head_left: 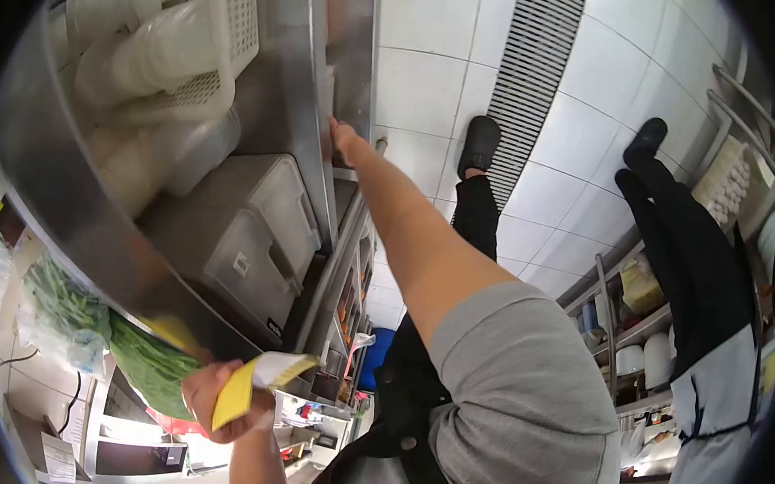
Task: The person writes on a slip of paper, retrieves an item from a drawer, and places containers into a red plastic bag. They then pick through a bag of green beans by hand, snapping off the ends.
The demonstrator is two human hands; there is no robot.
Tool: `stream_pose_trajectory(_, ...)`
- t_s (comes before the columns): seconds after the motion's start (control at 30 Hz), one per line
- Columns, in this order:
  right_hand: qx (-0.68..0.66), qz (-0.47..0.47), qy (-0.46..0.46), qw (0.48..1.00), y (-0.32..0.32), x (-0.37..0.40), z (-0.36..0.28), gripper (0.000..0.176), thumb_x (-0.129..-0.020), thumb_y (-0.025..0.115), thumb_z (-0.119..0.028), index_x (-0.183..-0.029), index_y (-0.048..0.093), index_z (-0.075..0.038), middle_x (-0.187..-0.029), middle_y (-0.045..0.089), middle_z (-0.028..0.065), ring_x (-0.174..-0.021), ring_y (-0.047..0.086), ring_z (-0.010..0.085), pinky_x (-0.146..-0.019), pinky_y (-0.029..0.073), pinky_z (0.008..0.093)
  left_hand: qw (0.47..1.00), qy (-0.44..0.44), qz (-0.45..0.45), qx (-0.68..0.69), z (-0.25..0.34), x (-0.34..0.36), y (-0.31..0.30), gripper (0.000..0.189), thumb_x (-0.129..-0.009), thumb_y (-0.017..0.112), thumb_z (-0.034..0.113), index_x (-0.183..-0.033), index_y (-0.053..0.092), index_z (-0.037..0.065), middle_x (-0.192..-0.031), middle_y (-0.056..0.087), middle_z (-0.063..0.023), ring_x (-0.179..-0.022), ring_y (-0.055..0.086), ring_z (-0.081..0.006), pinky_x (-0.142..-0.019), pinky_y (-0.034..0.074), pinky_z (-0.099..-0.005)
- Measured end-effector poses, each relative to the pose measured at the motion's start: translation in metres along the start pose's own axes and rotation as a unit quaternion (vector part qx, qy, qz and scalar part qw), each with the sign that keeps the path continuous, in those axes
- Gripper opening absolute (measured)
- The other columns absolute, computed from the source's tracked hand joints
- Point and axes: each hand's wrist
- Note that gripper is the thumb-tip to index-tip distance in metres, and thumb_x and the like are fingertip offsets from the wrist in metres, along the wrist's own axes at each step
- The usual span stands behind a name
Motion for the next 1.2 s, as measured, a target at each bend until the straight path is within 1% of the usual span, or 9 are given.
stream_pose_trajectory(0.07,-0.317,-0.169,0.060,0.931,0.028,-0.072,0.059,0.078,-0.096,0.046,-0.066,-0.149,0.045,-0.008,-0.143,0.055,0.0148,-0.127,0.054,0.0327,-0.099,0.048,0.0464,0.999,0.035,0.001,0.002,-0.008,0.004,-0.001,0.033,-0.087,0.074,0.028,-0.096,0.065,-0.002,-0.070,0.067,-0.0098,-0.062,0.058,-0.0214,-0.059,0.046,-0.0294)
stream_pose_trajectory(0.2,-0.196,-0.031,0.059,0.978,0.024,0.003,0.021,0.099,-0.089,0.043,-0.079,-0.150,0.039,-0.001,-0.148,0.048,0.0163,-0.133,0.046,0.0343,-0.107,0.039,0.0493,0.997,0.061,-0.033,-0.017,0.003,-0.006,0.001,0.008,-0.095,0.054,-0.001,-0.095,0.062,-0.002,-0.071,0.064,-0.0124,-0.063,0.057,-0.0228,-0.063,0.045,-0.0322)
stream_pose_trajectory(0.3,-0.172,0.008,0.029,0.985,-0.005,0.032,0.024,0.110,-0.085,0.041,-0.086,-0.150,0.036,0.003,-0.149,0.045,0.0174,-0.134,0.044,0.0343,-0.111,0.035,0.0499,0.999,0.038,-0.033,0.021,0.003,-0.006,0.000,0.007,-0.095,0.055,-0.001,-0.095,0.062,-0.003,-0.072,0.065,-0.0135,-0.063,0.057,-0.0231,-0.063,0.046,-0.0325)
stream_pose_trajectory(0.33,-0.174,0.014,0.018,0.985,-0.018,0.039,0.032,0.111,-0.084,0.041,-0.087,-0.150,0.036,0.002,-0.147,0.045,0.0177,-0.132,0.046,0.0334,-0.111,0.035,0.0491,1.000,0.022,0.004,0.009,-0.005,0.003,-0.001,0.039,-0.086,0.076,0.033,-0.097,0.065,-0.002,-0.070,0.067,-0.0103,-0.061,0.059,-0.0213,-0.059,0.046,-0.0292)
stream_pose_trajectory(0.37,-0.176,0.025,0.007,0.984,-0.032,0.046,0.040,0.112,-0.083,0.041,-0.088,-0.150,0.036,0.002,-0.146,0.046,0.0180,-0.130,0.047,0.0326,-0.111,0.035,0.0482,0.999,0.028,-0.023,0.024,-0.002,-0.003,-0.002,0.033,-0.084,0.076,0.025,-0.097,0.065,-0.003,-0.069,0.067,-0.0101,-0.064,0.060,-0.0217,-0.062,0.047,-0.0299)
stream_pose_trajectory(0.63,-0.179,0.274,0.022,0.945,-0.131,0.122,0.068,0.088,-0.095,0.031,-0.077,-0.140,0.056,-0.004,-0.134,0.060,0.0155,-0.120,0.057,0.0334,-0.105,0.041,0.0384,0.994,-0.017,0.025,0.104,-0.001,0.000,0.007,0.007,-0.090,0.060,-0.003,-0.094,0.065,-0.006,-0.083,0.066,-0.0148,-0.071,0.058,-0.0245,-0.065,0.045,-0.0326)
stream_pose_trajectory(0.77,-0.114,0.115,-0.056,0.985,-0.187,0.133,0.097,0.078,-0.098,0.047,-0.061,-0.158,0.026,-0.017,-0.162,0.027,0.0137,-0.147,0.026,0.0324,-0.113,0.027,0.0608,0.977,-0.090,0.064,0.183,-0.001,0.009,0.009,0.009,-0.094,0.061,-0.001,-0.097,0.065,-0.009,-0.089,0.065,-0.0160,-0.073,0.059,-0.0219,-0.068,0.047,-0.0302)
stream_pose_trajectory(0.83,0.010,0.213,-0.110,0.971,-0.166,0.197,0.067,0.076,-0.094,0.066,-0.044,-0.152,0.036,-0.006,-0.151,0.044,0.0153,-0.136,0.044,0.0322,-0.109,0.038,0.0506,0.971,-0.107,0.068,0.202,-0.004,0.014,0.007,0.023,-0.094,0.067,0.001,-0.113,0.063,-0.011,-0.096,0.070,-0.0125,-0.082,0.067,-0.0159,-0.076,0.055,-0.0268)
stream_pose_trajectory(1.2,0.070,-0.056,-0.590,0.802,-0.013,0.456,-0.060,0.034,-0.101,0.056,-0.015,-0.131,0.057,0.001,-0.130,0.063,0.0137,-0.123,0.059,0.0208,-0.103,0.048,0.0374,0.937,-0.057,0.109,0.328,0.003,0.013,0.020,0.011,-0.090,0.069,-0.007,-0.100,0.068,-0.007,-0.088,0.068,-0.0066,-0.074,0.059,-0.0100,-0.067,0.046,-0.0214)
Point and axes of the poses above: each hand's wrist, its own x-axis away from the middle knuckle, its own y-axis out of the palm, z = x × y
